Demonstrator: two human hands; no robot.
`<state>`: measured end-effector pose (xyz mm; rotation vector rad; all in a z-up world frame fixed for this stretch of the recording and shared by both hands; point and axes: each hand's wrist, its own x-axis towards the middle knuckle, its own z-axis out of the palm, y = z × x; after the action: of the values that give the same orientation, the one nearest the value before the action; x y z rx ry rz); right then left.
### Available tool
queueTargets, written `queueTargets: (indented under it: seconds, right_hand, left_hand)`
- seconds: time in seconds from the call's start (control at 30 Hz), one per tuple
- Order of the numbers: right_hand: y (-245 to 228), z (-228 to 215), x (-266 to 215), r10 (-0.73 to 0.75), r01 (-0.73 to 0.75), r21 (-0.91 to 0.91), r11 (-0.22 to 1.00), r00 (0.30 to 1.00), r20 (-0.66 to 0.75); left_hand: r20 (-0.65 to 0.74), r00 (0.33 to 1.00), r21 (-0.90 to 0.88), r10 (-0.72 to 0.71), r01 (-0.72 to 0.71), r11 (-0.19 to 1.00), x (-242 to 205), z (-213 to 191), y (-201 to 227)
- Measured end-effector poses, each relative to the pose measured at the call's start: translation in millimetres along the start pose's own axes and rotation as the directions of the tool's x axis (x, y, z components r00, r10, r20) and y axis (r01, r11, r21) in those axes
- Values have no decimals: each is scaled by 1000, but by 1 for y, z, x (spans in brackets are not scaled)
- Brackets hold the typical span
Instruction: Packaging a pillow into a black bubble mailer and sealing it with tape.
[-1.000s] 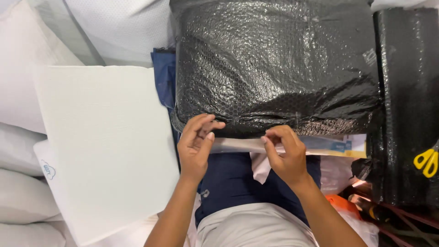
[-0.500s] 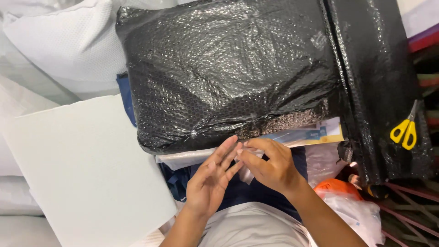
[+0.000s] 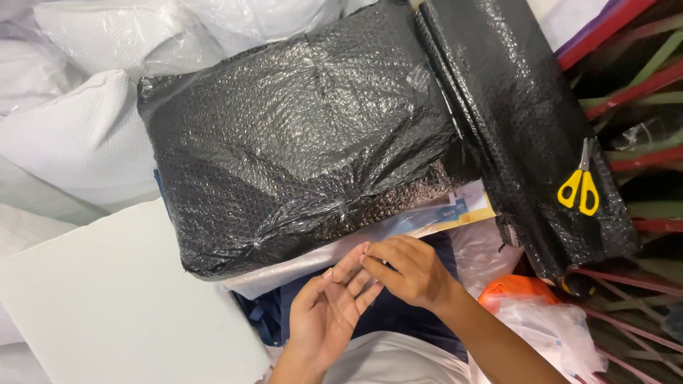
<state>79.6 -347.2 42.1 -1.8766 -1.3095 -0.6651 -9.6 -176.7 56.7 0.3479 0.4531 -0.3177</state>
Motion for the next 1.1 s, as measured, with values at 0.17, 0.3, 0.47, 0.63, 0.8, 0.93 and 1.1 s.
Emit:
queueTargets:
  seconds: [0.17, 0.3, 0.47, 0.63, 0.8, 0.93, 1.1]
  right_hand:
    - [-4, 0, -19, 79, -75, 39, 996, 992, -95]
    - [2, 3, -55, 361, -339, 144, 930, 914, -182]
    - [41, -35, -39, 510, -501, 98, 860, 839, -189]
    - [102, -46, -26, 323, -331, -81, 940, 941, -96]
    - [149, -39, -32, 356, -346, -112, 932, 930, 92]
    - [164, -32, -40, 439, -436, -59, 898, 891, 113]
    - [167, -26, -42, 548, -544, -67, 836, 830, 102]
  left_hand:
    - [-110, 985, -97, -135, 124, 987, 12, -4, -11]
    - [-6, 998, -35, -56, 56, 998, 21, 2, -19]
    - [317, 815, 732, 485, -535, 422, 47, 20, 0]
    - [778, 512, 600, 364, -437, -670, 103, 21, 17]
    - [838, 474, 449, 272, -313, -837, 160, -4, 17]
    - [857, 431, 441, 283, -332, -834, 164, 1, 20]
    - [816, 476, 508, 329, -318, -800, 159, 12, 24]
